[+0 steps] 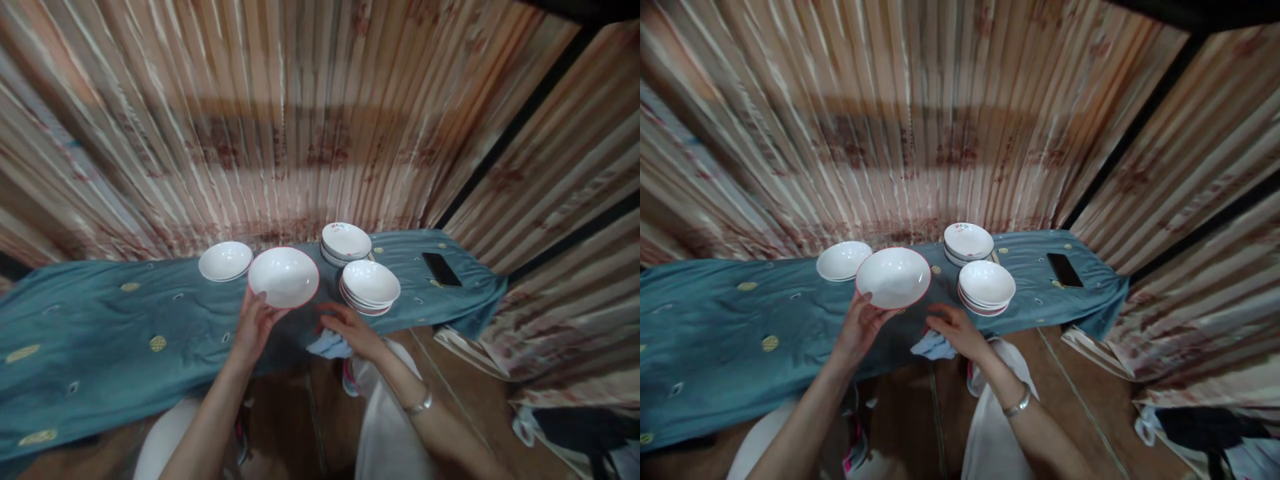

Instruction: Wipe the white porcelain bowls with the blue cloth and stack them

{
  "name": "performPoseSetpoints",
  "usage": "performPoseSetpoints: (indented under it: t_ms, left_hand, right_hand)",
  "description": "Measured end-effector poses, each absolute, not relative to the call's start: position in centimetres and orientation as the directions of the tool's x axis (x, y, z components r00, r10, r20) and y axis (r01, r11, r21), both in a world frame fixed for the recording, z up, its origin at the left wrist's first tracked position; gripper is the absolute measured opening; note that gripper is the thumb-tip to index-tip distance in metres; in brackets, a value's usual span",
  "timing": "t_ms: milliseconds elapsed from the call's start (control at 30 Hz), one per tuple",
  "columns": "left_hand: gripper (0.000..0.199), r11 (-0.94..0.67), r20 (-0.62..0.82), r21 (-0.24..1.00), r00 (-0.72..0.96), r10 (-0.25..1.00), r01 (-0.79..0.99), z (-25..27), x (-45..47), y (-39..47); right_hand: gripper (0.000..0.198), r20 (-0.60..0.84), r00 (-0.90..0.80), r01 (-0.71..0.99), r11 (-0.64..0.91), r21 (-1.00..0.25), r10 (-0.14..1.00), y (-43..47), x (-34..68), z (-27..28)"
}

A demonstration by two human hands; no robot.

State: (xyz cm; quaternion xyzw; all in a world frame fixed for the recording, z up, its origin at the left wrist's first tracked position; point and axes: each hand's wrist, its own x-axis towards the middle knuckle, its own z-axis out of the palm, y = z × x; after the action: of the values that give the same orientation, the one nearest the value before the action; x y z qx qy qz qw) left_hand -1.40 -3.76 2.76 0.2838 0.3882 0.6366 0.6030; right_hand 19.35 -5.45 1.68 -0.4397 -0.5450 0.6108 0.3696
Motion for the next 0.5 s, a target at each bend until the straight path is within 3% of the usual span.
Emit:
performPoseSetpoints:
  t_ms: [67,200,367,500]
  left_hand:
    - [0.065,0.044,-0.086,0.837,-0.053,0.995,-0.545,3.5,0.3,-4.1]
    - [0.069,0.115,-0.098,0.801,0.062,0.993,-0.588,4.4,4.7,-4.4]
    - [0.072,0.134,-0.050,0.804,0.158,0.986,-0.580,4.5,9.8,-4.0]
    - [0.063,0.033,0.018,0.939,0.146,0.989,-0.342,3.6,12.3,-2.0]
  right_hand:
    - [0.058,-0.103,-0.248,0.004,-0.105,-0.994,0.963,-5.7,21.0,2.1]
    - [0.058,0.020,-0.003,0.041,0.020,-0.999,1.000,-5.5,24.0,3.3]
    - [0.062,0.035,0.096,0.118,0.024,-0.993,0.995,-5.0,27.6,3.9]
    - [0.063,0.009,0.214,0.180,-0.031,-0.983,0.977,-4.1,30.7,4.1]
